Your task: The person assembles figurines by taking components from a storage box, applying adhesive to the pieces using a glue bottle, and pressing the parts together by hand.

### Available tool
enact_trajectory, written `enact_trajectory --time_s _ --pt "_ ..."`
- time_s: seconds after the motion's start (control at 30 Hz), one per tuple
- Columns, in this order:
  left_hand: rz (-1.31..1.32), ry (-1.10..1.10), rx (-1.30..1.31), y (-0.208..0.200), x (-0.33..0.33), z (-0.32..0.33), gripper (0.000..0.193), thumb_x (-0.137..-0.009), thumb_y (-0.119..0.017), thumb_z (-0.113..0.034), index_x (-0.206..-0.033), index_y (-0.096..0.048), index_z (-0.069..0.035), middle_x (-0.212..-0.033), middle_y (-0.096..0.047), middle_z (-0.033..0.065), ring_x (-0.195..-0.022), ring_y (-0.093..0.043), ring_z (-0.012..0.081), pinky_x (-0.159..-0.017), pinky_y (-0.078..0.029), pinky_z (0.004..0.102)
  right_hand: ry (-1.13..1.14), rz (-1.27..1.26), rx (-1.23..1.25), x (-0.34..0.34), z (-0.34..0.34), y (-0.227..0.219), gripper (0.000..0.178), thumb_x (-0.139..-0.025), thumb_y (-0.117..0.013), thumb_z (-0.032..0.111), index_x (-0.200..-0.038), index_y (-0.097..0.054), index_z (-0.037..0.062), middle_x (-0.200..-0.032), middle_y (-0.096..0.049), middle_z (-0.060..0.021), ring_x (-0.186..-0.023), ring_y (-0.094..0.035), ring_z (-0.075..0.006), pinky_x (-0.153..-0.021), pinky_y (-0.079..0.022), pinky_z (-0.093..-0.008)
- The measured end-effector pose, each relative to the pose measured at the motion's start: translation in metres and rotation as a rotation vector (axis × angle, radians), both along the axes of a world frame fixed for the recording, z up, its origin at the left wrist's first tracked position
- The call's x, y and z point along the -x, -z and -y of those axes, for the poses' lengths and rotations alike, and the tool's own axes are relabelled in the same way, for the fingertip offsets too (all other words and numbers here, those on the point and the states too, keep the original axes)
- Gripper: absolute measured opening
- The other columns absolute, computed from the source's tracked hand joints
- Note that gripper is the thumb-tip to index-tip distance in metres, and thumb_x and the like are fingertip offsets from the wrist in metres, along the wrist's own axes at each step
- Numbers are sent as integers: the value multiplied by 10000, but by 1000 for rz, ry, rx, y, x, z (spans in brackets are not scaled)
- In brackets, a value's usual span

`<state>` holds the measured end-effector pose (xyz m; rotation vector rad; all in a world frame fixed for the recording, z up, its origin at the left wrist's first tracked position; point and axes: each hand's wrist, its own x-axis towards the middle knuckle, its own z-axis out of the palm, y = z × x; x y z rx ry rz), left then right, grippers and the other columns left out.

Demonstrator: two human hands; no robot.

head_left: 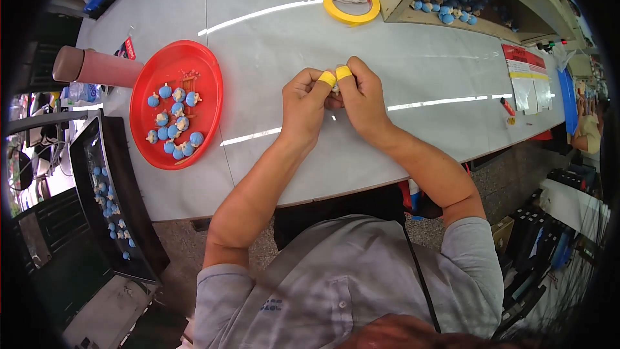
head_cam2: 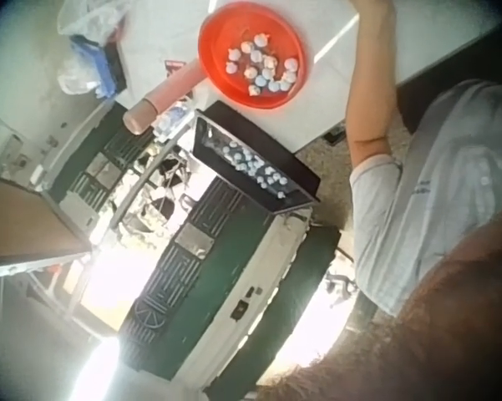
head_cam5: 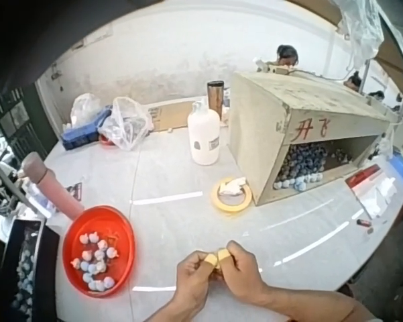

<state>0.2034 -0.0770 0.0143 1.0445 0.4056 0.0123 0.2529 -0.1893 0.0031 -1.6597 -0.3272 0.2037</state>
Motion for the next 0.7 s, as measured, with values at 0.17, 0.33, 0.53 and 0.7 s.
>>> enact_trajectory --time_s 0.17,0.33,0.53,0.7 --pt "-10 -7 -11 0 0 -1 174 -963 -569 -181 -904 -605 -21 -849 -628 56 -714 -599 138 -687 -499 291 4 -43 -39 1 -2 4 240 -926 -500 122 -733 -388 32 -629 -447 -18 -599 -357 -87 -510 -364 -292" --pt "-10 -3 -21 -1 -2 -1 175 -965 -565 -181 -904 -603 -21 -850 -628 57 -717 -602 139 -687 -499 292 2 -6 -23 -1 -1 2 239 -925 -503 124 -735 -391 31 -628 -451 -24 -605 -366 -87 -516 -369 -293" --pt "24 -27 -16 -2 -5 -4 178 -953 -582 -167 -898 -578 3 -796 -640 86 -677 -624 141 -658 -537 280 3 -22 -28 -5 -5 4 237 -932 -516 149 -755 -422 22 -636 -468 -26 -611 -382 -87 -528 -381 -296" --pt "32 -210 -246 -2 -10 -4 232 -981 -552 -183 -1064 -576 32 -966 -643 104 -833 -645 165 -775 -541 289 34 9 -134 -12 -1 -2 153 -946 -538 148 -896 -522 5 -695 -515 -2 -617 -423 -67 -533 -389 -271"
